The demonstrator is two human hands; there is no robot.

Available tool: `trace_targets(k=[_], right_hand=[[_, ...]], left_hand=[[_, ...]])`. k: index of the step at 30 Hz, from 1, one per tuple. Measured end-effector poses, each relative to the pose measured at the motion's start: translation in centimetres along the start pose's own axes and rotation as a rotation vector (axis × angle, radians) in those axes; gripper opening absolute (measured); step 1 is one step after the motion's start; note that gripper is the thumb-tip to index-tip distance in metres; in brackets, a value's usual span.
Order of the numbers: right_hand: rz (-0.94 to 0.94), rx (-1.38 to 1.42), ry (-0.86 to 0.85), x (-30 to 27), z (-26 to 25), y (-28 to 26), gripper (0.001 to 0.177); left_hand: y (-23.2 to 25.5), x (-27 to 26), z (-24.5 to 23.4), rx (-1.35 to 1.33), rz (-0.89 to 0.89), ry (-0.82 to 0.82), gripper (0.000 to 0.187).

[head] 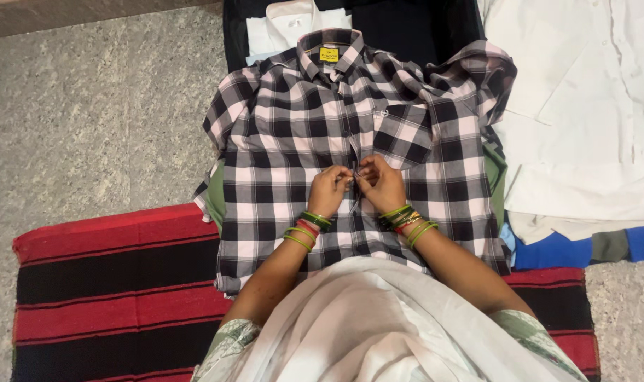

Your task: The person packs a suitcase by placing folded shirts into the main compartment and then buttoning another shirt on the floor.

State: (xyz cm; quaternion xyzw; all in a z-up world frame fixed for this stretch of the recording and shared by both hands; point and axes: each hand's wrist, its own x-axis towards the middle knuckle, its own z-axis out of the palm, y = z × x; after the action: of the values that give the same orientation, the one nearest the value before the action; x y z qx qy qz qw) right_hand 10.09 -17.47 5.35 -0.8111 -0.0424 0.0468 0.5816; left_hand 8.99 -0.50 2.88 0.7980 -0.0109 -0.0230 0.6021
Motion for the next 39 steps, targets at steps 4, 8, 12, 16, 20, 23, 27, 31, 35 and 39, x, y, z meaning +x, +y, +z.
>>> trace_targets(k=[4,8,12,16,20,23,27,31,35,39], right_hand=[[-0.003,0.01,-0.003,0.1,0.1,0.2,0.031],[0.001,0.052,-0.029,0.1,-0.2,0.5,0.03],[0.016,0.055,-0.051,0.3,-0.3,0.5,0.029],[0.01,0.01,-0.048,0.4,-0.2,0.1,0.026],[-0.003,-0.051,-0.04,0.6,0.0,-0.1,0.023],[-0.027,-0.043,-0.044,0.5,0.1,0.0,0.022],[-0.074,-0.018,-0.054,0.3,0.1,0.1,0.02],[-0.065,-0.037,-0.059,0.2,0.1,0.0,0.02],[-0.068,-0.027,-0.065,0.2,0.0,-0.3,0.02],[-0.085,-0.063,-0.062,0.2,-0.1,-0.9,0.019]], left_hand=[[-0.3,0.2,0.1,-0.05,0.016,-0.009,0.008],[-0.1,0.3,0.1,0.017,0.001,0.006,0.008],[0.3,0.2,0.1,-0.001,0.037,0.023,0.008],[0.8,0.1,-0.1,0.057,0.07,0.027,0.008],[1.2,-0.1,-0.5,0.025,0.096,-0.001,0.008],[1.4,-0.1,-0.6,-0.031,0.083,-0.016,0.011],[1.0,0.0,-0.3,0.021,0.101,0.021,0.012],[0.1,0.0,-0.1,0.014,0.077,0.043,0.01],[-0.6,0.1,0.2,-0.001,0.048,0.079,0.009],[-0.8,0.1,0.1,-0.013,0.061,0.08,0.011]])
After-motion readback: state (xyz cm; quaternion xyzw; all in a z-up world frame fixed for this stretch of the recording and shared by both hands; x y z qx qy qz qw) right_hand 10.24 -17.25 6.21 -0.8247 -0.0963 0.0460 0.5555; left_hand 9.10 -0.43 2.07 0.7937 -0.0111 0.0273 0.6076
